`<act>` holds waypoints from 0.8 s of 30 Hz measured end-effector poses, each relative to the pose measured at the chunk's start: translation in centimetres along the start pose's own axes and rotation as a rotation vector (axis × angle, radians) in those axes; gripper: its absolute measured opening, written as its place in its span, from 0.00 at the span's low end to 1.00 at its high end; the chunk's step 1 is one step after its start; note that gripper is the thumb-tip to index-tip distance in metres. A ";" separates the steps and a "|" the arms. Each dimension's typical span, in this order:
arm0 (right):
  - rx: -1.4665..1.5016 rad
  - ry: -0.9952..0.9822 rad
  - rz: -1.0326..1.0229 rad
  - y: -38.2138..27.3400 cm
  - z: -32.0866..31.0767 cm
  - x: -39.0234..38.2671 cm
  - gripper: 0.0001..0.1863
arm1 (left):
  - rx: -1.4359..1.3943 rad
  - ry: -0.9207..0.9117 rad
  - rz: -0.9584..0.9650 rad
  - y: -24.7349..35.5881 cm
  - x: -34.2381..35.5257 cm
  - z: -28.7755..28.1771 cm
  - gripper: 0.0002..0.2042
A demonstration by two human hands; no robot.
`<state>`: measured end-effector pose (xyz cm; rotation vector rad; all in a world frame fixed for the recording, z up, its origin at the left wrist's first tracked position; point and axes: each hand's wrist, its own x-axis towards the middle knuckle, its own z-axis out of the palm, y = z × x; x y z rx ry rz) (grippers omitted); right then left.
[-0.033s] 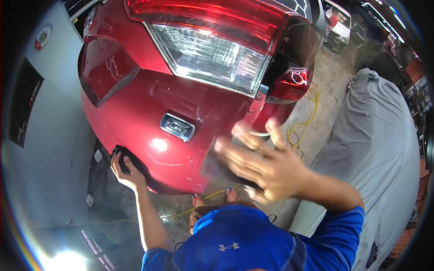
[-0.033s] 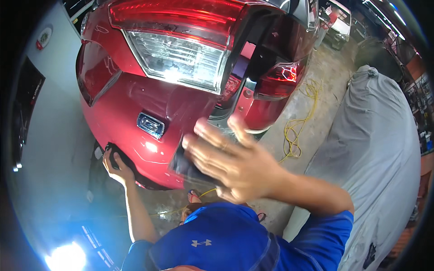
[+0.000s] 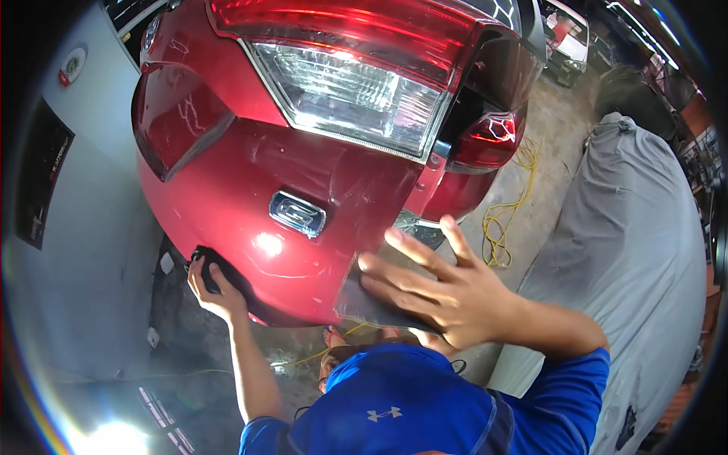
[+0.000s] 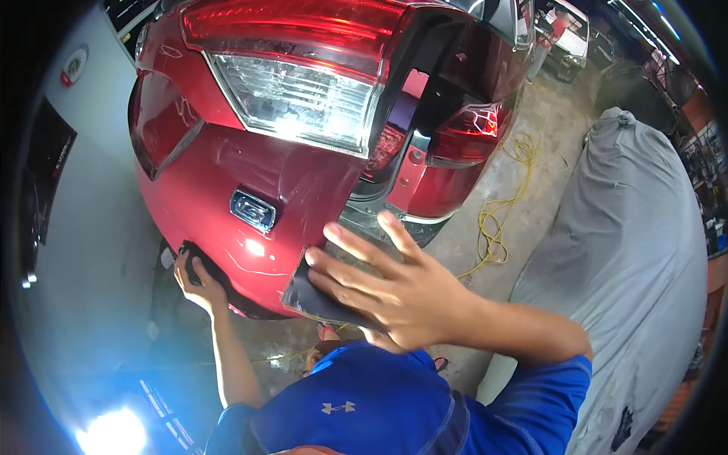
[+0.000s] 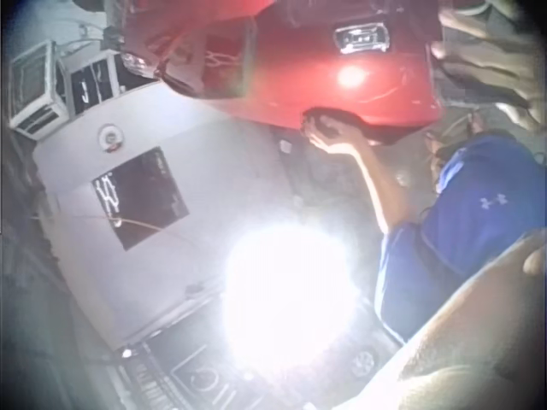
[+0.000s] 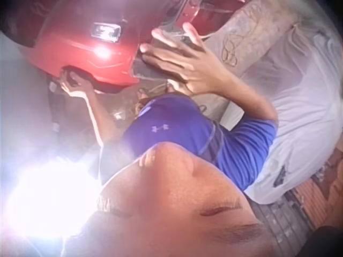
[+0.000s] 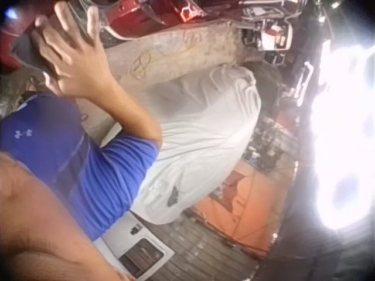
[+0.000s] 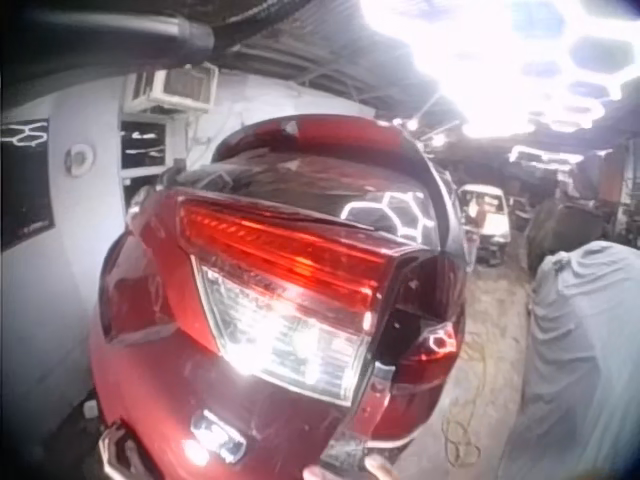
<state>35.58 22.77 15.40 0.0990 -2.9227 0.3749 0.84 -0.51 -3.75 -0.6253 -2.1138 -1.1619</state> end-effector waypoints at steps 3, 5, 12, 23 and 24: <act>0.107 0.174 0.177 1.7 0.5 -2.5 0.44 | 0.007 -0.020 0.135 1.5 0.3 -1.8 0.14; 0.834 0.468 0.603 1.6 4.0 -6.3 0.41 | -0.057 -0.010 0.248 6.3 -1.2 -2.0 0.15; 1.338 0.686 0.729 1.3 13.5 -10.7 0.40 | -0.179 -0.483 0.824 26.0 2.1 -2.6 0.20; 1.199 0.734 0.725 3.3 13.2 -14.3 0.39 | -0.135 -0.350 0.385 17.9 16.5 2.4 0.12; 1.246 0.733 0.739 3.1 13.8 -14.7 0.38 | -0.094 -0.360 0.187 15.9 18.1 1.5 0.13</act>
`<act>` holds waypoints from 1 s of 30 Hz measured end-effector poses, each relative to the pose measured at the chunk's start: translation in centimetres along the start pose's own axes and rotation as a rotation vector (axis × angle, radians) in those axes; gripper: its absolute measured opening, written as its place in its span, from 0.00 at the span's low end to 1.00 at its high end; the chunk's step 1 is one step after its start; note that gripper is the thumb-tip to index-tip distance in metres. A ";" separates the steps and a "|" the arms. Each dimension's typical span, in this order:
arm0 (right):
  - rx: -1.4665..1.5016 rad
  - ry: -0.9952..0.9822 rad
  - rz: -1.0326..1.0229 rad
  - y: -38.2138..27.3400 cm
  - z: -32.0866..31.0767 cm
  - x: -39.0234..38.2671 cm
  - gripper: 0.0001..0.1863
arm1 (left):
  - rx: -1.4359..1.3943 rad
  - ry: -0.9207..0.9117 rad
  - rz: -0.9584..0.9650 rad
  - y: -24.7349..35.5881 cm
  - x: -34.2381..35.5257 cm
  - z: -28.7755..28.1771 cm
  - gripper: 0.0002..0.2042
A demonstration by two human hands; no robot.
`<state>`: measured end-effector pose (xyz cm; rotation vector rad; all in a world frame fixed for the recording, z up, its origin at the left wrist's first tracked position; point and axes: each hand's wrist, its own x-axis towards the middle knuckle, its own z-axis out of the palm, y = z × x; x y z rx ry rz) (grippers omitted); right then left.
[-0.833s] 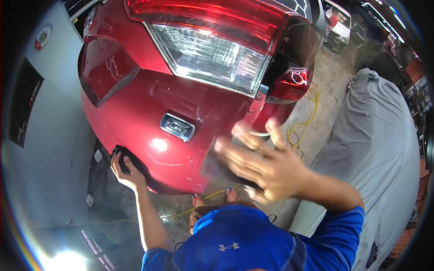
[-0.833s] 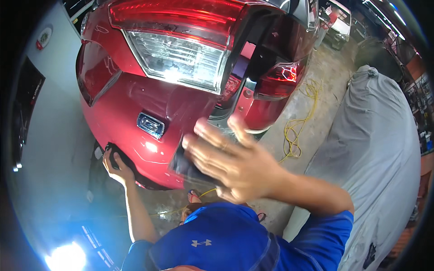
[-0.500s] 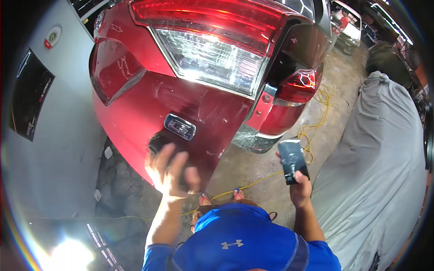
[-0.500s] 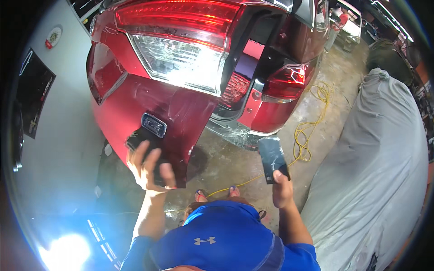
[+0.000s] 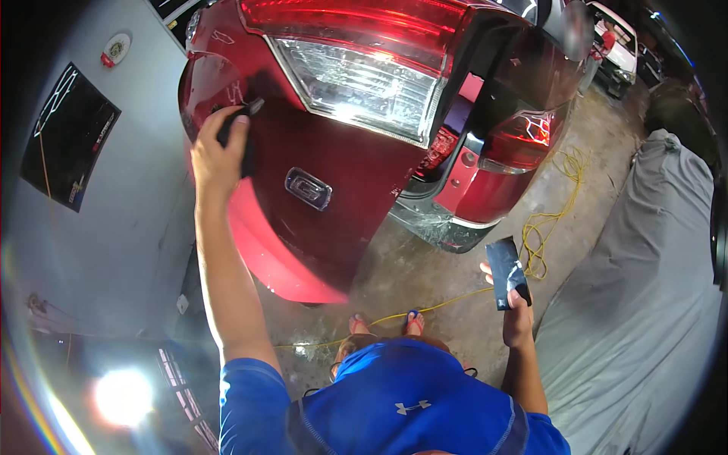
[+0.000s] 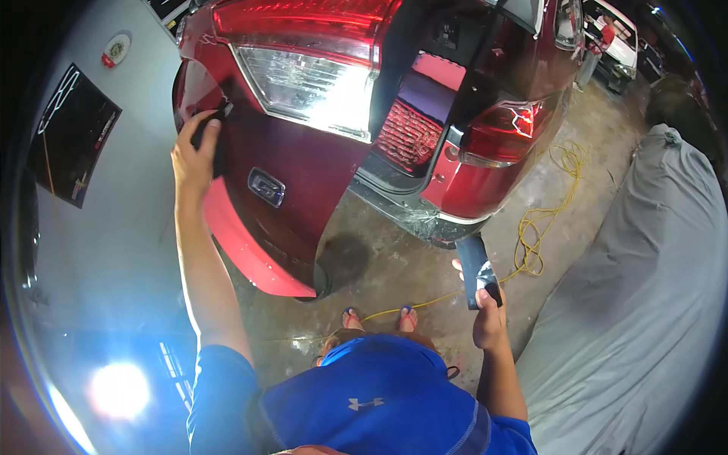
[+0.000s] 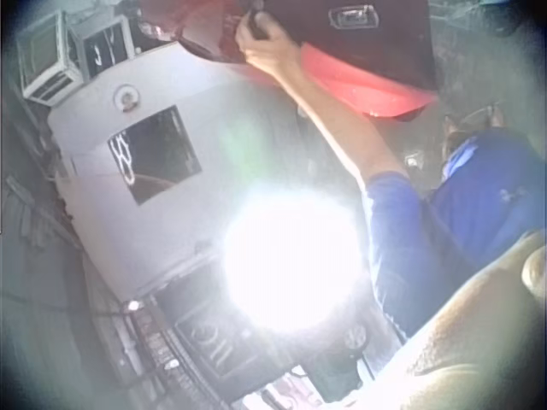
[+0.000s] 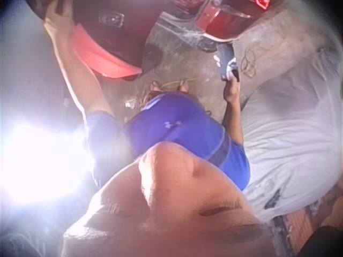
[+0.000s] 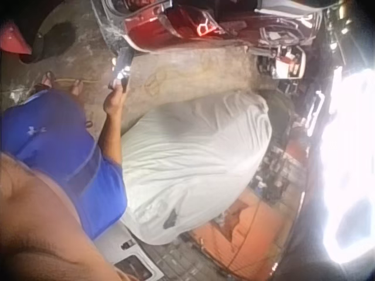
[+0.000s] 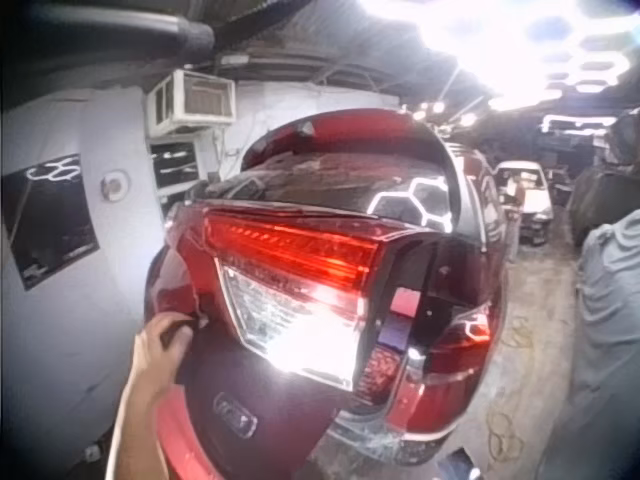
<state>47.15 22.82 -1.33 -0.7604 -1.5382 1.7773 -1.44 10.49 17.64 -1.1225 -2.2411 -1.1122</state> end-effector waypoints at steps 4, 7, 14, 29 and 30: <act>0.067 0.031 0.006 1.3 -0.4 -0.5 0.36 | 0.012 0.169 -0.092 -5.0 -1.1 0.4 0.15; 0.128 -0.003 0.056 2.0 0.3 0.3 0.35 | -0.043 0.189 0.169 -0.7 -4.0 1.4 0.15; 0.301 -0.073 -0.089 1.4 3.0 5.4 0.35 | 0.037 -0.045 0.422 17.0 -10.5 5.3 0.21; -1.181 -0.449 -1.179 -19.1 10.6 12.7 0.36 | 0.075 0.423 -0.168 -9.7 -17.0 4.1 0.20; -1.233 -0.470 -1.177 -19.6 11.1 12.6 0.40 | 0.140 0.394 -0.290 -12.7 -18.0 3.8 0.21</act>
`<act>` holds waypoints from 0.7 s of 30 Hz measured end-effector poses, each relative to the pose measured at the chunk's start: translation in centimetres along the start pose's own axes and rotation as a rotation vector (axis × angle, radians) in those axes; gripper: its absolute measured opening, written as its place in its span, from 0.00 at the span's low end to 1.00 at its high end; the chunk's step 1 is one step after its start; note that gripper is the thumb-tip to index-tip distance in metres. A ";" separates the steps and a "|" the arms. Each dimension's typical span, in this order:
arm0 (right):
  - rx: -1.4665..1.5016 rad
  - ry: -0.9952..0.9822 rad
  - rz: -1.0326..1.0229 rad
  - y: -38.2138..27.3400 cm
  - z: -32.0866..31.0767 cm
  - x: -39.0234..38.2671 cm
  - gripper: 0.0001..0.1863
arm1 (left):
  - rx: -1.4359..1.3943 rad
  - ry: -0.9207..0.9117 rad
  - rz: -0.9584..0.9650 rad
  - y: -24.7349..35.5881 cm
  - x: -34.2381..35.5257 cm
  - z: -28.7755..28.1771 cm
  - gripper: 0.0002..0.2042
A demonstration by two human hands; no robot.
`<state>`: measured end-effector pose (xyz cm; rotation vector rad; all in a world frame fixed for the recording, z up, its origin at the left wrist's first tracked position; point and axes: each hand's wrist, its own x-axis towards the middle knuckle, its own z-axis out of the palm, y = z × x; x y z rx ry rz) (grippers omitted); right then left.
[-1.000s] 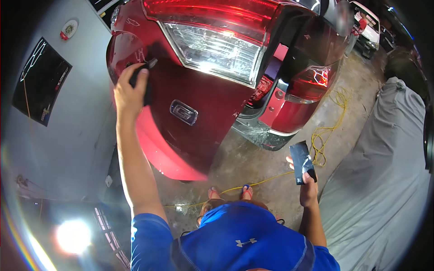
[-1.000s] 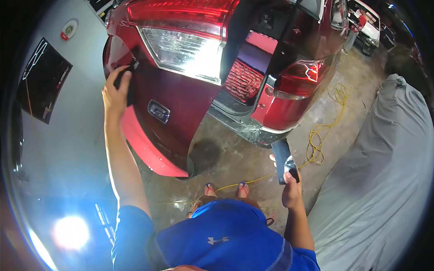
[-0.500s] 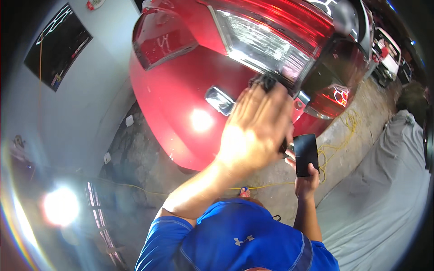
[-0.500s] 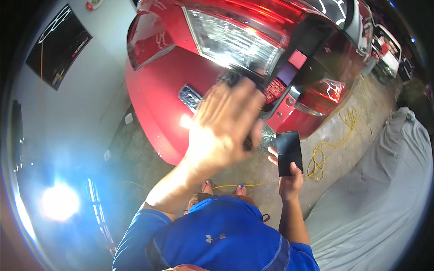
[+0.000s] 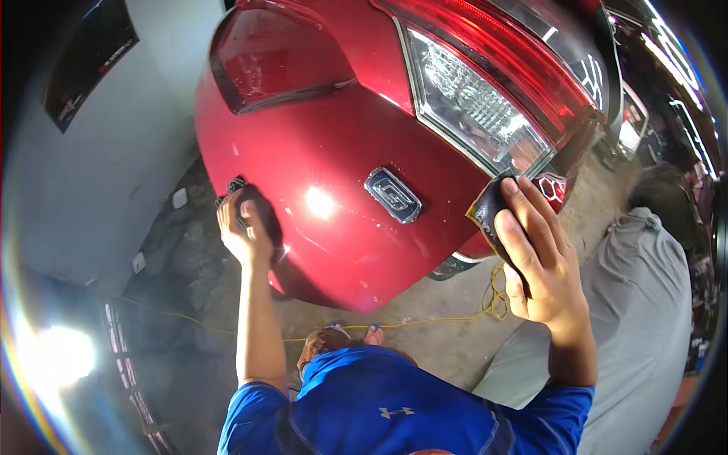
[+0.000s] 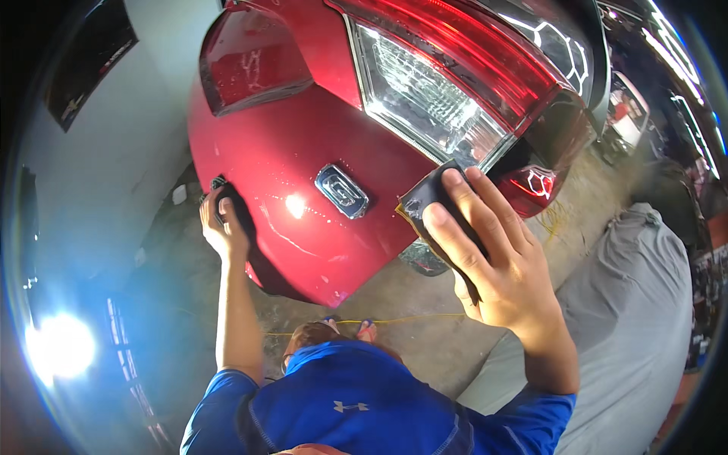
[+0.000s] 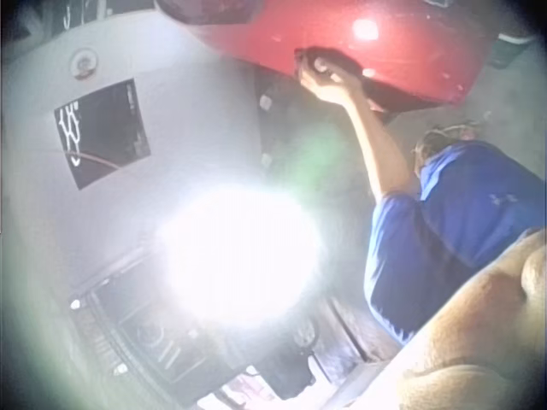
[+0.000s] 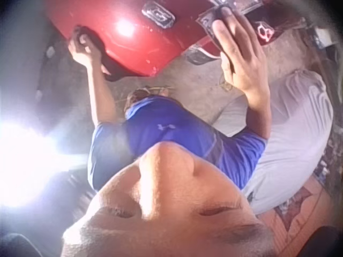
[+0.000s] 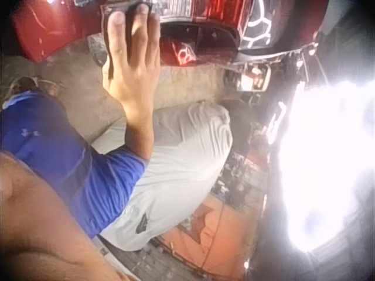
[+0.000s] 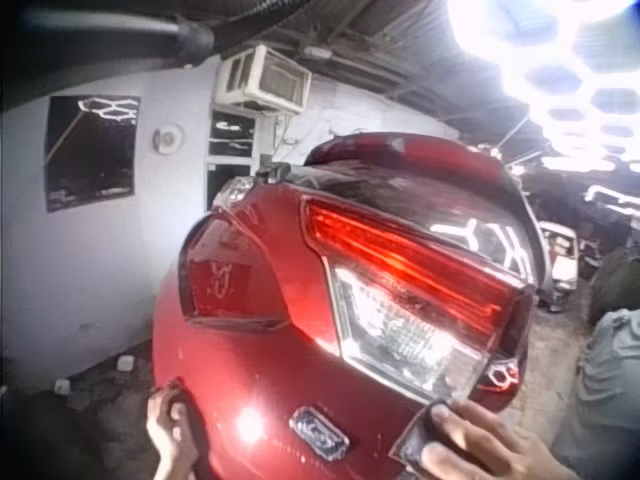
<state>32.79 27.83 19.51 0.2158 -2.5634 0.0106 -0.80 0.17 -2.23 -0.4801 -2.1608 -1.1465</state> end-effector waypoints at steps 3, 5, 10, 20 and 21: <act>-0.081 -0.112 0.022 -0.6 -0.4 0.3 0.45 | -0.040 0.007 -0.124 -5.1 -0.4 -0.1 0.19; -0.073 -0.174 0.065 -0.9 0.0 -0.3 0.45 | -0.081 0.016 -0.151 -6.4 -0.9 0.3 0.18; -0.046 -0.257 0.170 -0.8 1.5 -3.8 0.43 | -0.224 0.052 -0.257 -7.8 -2.1 1.5 0.17; -0.059 -0.440 -0.031 -0.2 5.5 13.6 0.37 | -0.262 0.054 -0.244 -8.3 -1.9 1.3 0.18; -0.100 -0.401 -0.055 0.1 6.6 14.9 0.34 | -0.280 0.049 -0.249 -8.0 -1.9 1.7 0.18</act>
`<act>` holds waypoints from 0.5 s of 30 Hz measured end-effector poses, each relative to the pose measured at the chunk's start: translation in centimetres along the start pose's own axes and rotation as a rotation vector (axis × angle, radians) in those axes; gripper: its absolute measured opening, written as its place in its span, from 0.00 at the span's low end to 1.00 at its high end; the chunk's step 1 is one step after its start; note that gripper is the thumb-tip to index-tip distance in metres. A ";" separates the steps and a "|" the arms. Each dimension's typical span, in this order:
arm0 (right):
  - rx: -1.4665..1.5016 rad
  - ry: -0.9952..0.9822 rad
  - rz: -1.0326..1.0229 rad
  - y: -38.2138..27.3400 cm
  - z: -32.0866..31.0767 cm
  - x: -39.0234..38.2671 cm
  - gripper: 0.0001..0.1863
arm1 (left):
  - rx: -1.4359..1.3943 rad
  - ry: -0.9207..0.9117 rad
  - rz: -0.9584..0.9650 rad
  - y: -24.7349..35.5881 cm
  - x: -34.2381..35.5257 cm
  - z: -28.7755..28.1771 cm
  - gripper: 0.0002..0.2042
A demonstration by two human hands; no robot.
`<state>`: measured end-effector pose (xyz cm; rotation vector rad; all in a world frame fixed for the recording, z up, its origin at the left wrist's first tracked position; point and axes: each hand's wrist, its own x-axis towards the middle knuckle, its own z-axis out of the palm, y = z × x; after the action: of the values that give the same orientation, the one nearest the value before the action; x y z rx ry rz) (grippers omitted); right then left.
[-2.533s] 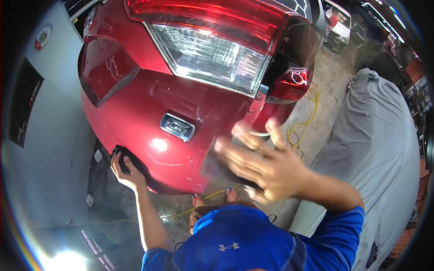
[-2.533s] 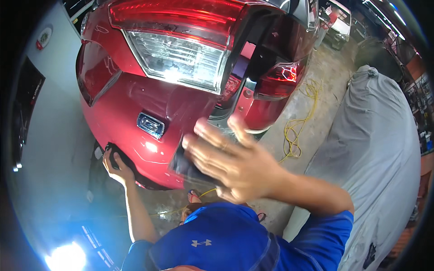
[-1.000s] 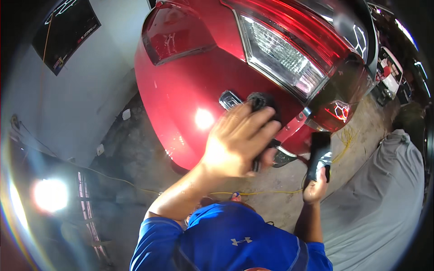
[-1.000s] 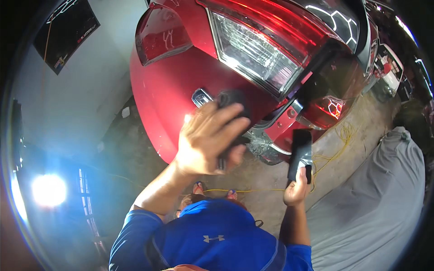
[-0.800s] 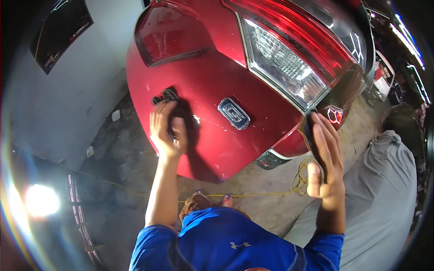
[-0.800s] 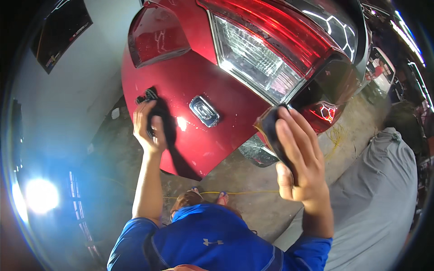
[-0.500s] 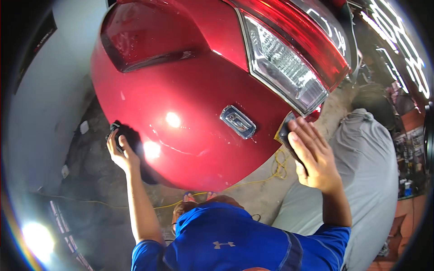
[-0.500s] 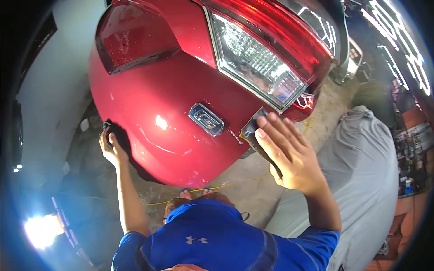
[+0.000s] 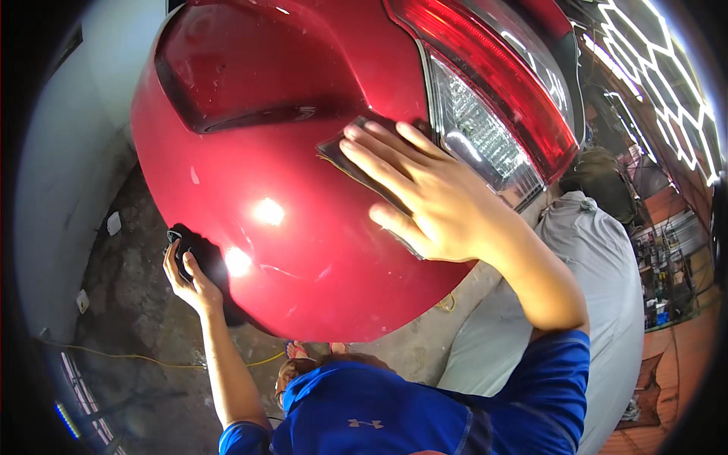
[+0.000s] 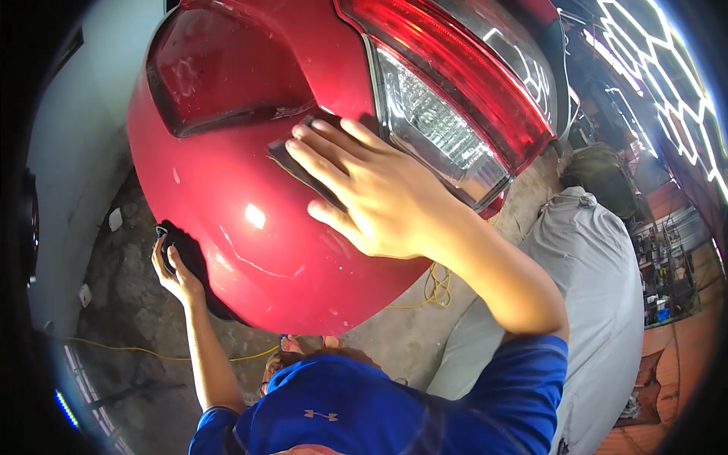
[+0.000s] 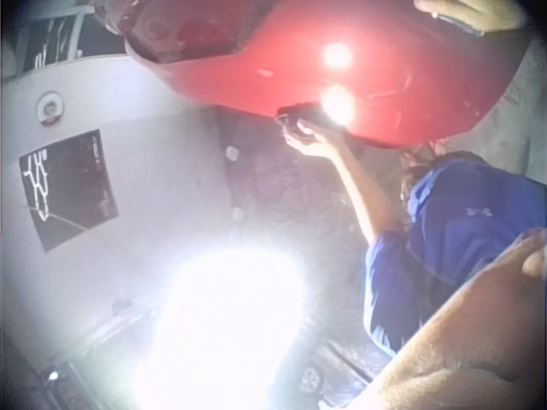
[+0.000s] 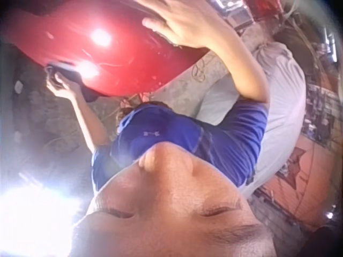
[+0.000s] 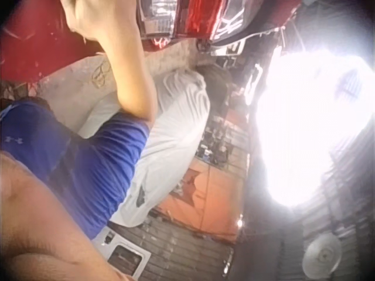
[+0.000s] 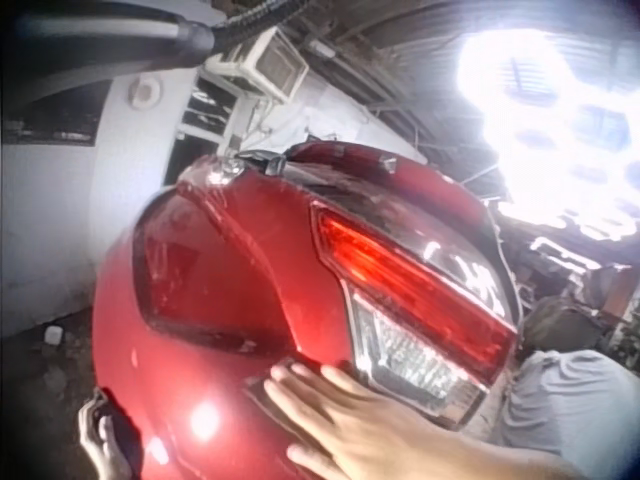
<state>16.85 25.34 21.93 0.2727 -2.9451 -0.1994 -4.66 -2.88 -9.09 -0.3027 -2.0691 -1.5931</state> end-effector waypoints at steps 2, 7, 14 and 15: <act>0.010 0.002 -0.027 0.3 0.3 0.4 0.35 | -0.001 -0.007 -0.011 -0.3 0.3 -0.3 0.18; 0.046 -0.300 0.125 -1.0 -3.3 -11.3 0.41 | 0.144 -0.012 -0.009 0.3 0.7 -1.9 0.17; -0.112 -0.114 -0.021 0.5 -0.7 -0.8 0.39 | 0.222 -0.056 0.148 4.5 0.8 1.2 0.17; -0.167 -0.054 -0.053 0.7 0.3 0.7 0.39 | 0.209 -0.077 0.174 5.6 0.4 1.4 0.16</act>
<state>16.04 25.93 21.88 0.3258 -2.9528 -0.4646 -2.71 0.00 -4.49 -0.4615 -2.1804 -1.2702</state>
